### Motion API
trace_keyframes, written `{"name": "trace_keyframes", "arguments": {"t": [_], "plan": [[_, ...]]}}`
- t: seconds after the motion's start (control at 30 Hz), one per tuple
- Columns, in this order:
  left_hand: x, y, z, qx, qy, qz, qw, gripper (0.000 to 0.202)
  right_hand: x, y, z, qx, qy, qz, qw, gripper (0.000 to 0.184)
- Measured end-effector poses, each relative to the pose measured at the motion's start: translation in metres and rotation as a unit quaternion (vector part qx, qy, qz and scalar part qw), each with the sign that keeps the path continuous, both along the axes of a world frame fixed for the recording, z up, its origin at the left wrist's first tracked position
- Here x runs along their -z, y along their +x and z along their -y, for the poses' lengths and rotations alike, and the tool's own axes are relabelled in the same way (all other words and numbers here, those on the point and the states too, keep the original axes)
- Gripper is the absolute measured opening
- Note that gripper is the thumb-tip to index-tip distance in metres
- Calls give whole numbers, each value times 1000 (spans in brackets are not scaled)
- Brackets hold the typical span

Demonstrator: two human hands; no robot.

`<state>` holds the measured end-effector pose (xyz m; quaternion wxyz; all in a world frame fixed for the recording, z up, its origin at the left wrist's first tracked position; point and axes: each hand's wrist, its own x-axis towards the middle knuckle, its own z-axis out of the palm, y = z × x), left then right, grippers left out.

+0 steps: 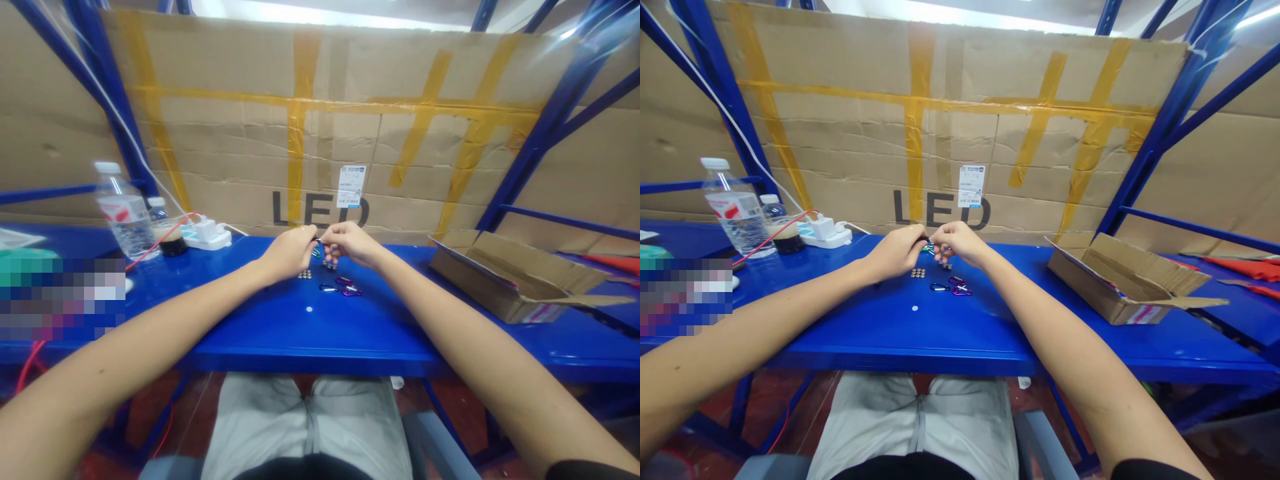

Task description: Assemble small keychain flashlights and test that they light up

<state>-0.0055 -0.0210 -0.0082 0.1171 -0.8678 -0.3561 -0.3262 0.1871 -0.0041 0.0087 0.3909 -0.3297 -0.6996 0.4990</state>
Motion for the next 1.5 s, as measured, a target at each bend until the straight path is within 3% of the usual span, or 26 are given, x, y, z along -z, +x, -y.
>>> {"name": "trace_keyframes", "arguments": {"t": [0.2,0.33,0.47,0.6,1.03,1.13,1.27,1.5], "plan": [[1,-3,0,32,42,-7,999,9,-1,1,1,-35,-86,-39,995,16],[0,-3,-1,53,33,5,998,11,-3,0,3,-21,-115,-42,992,14],[-3,-1,1,49,19,34,998,3,-3,-2,3,-18,-116,-47,992,10],[-4,2,4,48,-10,49,998,8,-2,-1,1,-18,-100,-56,993,9],[2,-1,-8,105,40,83,990,13,-5,-2,3,4,-154,-39,987,8],[2,-2,-8,122,46,94,987,13,-5,-3,5,2,-139,-44,989,7],[1,-1,-6,82,32,119,989,5,-4,-3,4,-7,-86,-43,995,13],[3,5,-5,32,45,88,995,24,-4,2,1,1,-12,-25,1000,18]]}}
